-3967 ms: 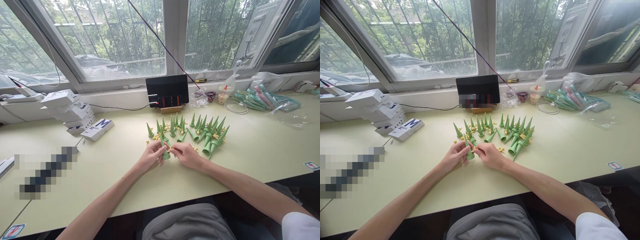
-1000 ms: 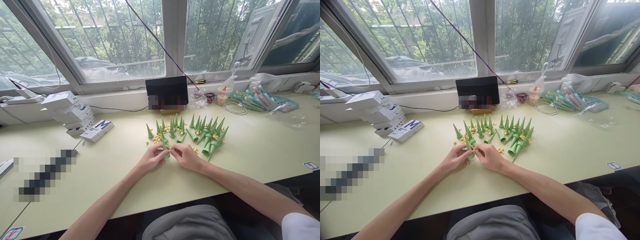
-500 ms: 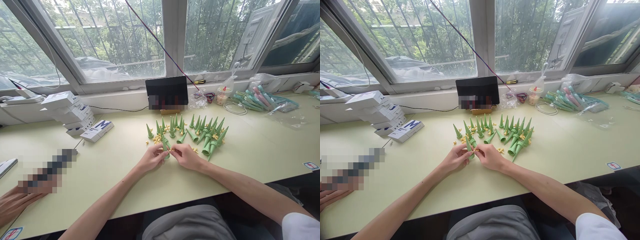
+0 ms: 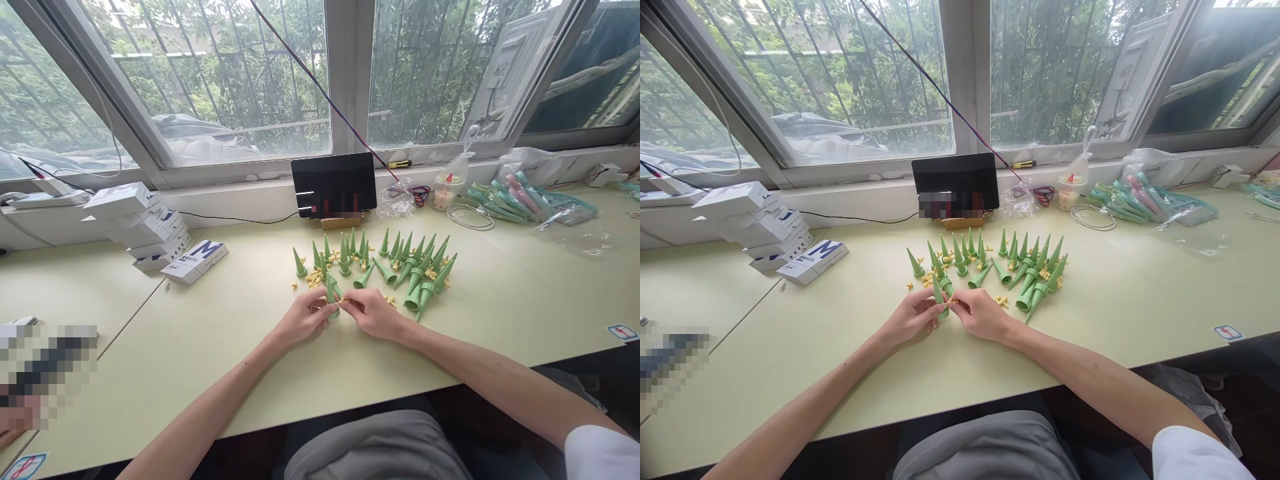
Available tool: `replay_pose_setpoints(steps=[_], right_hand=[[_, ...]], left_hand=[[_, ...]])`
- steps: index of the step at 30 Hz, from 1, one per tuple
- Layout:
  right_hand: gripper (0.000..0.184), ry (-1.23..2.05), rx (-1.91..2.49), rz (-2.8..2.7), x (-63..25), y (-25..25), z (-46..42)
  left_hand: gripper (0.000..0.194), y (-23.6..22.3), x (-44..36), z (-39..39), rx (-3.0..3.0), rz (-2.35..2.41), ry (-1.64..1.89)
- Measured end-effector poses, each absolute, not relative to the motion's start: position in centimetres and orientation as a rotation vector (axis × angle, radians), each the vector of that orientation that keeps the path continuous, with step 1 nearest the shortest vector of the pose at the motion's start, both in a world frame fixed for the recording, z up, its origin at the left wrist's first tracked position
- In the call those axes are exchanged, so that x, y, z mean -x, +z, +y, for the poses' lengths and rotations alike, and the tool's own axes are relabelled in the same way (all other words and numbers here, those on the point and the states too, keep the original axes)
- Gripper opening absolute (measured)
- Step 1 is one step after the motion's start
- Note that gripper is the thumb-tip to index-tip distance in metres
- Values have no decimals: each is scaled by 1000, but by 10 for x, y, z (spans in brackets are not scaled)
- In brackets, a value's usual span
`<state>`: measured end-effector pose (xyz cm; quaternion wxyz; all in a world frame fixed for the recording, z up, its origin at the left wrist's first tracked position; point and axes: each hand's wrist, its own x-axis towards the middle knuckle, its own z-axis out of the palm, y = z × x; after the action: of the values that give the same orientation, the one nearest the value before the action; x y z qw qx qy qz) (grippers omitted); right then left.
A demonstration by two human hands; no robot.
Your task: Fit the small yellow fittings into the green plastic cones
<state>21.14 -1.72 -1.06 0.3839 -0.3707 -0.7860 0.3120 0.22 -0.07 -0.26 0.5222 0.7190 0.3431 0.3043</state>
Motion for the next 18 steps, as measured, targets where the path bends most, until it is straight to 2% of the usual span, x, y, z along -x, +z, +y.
replay_pose_setpoints(steps=[10, 18], right_hand=[[36, 864, 975, -2000, -212, -10, -17], [38, 884, 991, -1991, -213, -10, -16]], left_hand=[[22, 4, -3, -3, -2135, 884, 794], [24, 2, -3, -3, -2196, 895, 828]])
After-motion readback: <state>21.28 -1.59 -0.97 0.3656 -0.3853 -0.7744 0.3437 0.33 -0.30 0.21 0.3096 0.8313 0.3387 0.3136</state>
